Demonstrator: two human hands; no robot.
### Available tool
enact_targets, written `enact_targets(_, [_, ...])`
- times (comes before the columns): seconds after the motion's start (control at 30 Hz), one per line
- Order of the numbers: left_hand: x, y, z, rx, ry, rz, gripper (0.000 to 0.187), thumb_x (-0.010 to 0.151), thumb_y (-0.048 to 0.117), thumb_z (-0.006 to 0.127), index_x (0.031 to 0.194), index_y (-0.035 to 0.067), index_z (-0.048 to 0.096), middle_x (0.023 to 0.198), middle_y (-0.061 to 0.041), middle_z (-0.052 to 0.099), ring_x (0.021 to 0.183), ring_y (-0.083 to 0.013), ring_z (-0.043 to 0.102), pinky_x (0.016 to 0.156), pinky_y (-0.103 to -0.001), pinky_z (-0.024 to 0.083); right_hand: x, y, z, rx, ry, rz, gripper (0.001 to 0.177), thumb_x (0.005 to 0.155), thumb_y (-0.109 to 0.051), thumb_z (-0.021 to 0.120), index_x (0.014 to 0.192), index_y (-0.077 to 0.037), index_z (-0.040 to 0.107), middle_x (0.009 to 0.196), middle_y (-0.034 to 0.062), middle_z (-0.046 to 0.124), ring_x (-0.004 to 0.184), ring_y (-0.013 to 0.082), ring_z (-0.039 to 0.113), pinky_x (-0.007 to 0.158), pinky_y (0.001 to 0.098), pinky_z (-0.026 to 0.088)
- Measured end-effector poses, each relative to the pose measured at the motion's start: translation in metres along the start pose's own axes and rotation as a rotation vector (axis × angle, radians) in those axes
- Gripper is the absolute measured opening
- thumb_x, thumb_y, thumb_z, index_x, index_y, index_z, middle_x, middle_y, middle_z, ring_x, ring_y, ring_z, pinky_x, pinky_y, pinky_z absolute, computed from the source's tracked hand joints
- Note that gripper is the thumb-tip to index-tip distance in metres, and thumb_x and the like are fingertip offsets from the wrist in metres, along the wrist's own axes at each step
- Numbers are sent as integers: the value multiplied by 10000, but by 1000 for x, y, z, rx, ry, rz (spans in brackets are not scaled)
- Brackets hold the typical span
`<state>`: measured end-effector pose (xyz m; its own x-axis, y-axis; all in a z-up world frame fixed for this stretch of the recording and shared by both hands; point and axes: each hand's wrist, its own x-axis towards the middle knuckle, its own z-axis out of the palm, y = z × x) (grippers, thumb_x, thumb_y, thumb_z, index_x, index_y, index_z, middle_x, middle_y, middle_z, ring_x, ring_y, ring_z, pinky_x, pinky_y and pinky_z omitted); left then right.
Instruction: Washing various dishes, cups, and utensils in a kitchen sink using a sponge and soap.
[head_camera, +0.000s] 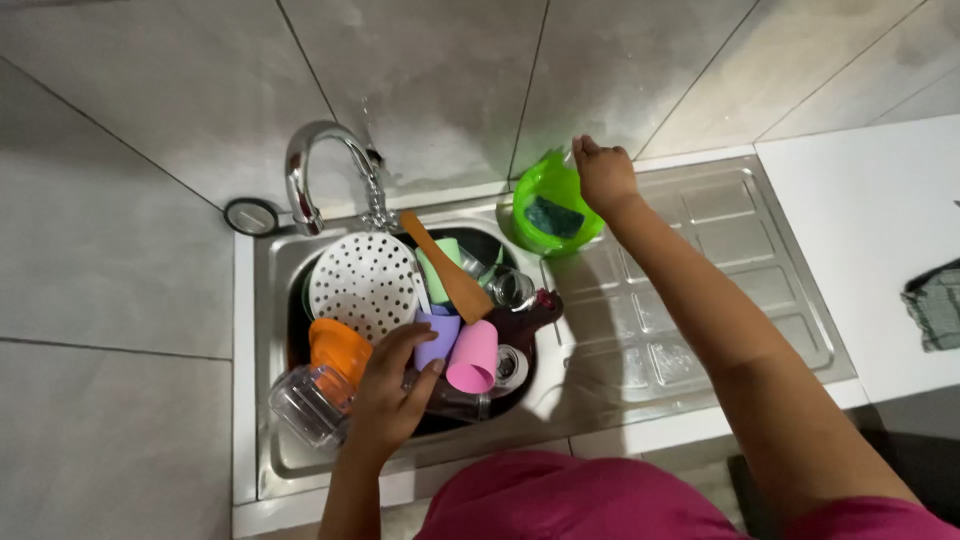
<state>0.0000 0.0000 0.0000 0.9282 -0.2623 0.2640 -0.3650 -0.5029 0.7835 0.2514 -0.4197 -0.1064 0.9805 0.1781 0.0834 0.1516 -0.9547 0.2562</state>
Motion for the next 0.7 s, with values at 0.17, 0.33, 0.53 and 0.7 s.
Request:
enact_targets(0.17, [7,4,1,-101,-46,-55,330,910,204,708,1203,66,646,1309,-115,666,1162,-296,658,829,-374,579,2,2,12,-99,123,-18,587,864,-94,534,1446,-15,506,1433,146,578,1022,258,694,875,420,510])
enact_targets(0.33, [7,2,0,-116,-35,-95,334,898,192,701,1198,58,643,1299,-127,659,1169,-313,650,834,-374,576,4,0,5,-68,13,-41,511,960,-88,511,1466,-12,521,1393,135,623,1133,265,673,943,418,506])
enact_targets(0.53, [7,6,2,-49,-30,-13,335,901,193,715,1197,50,651,1287,-142,672,1185,-338,647,979,-414,513,3,4,9,-49,240,-33,609,847,-89,515,1447,15,530,1395,177,602,1098,257,643,874,412,497])
enact_targets(0.7, [9,5,3,-69,-39,-53,328,909,203,701,1194,52,646,1295,-145,674,1193,-334,646,981,-410,512,0,3,9,-35,31,-60,514,976,-97,499,1486,-30,499,1434,128,597,1317,257,591,1037,429,469])
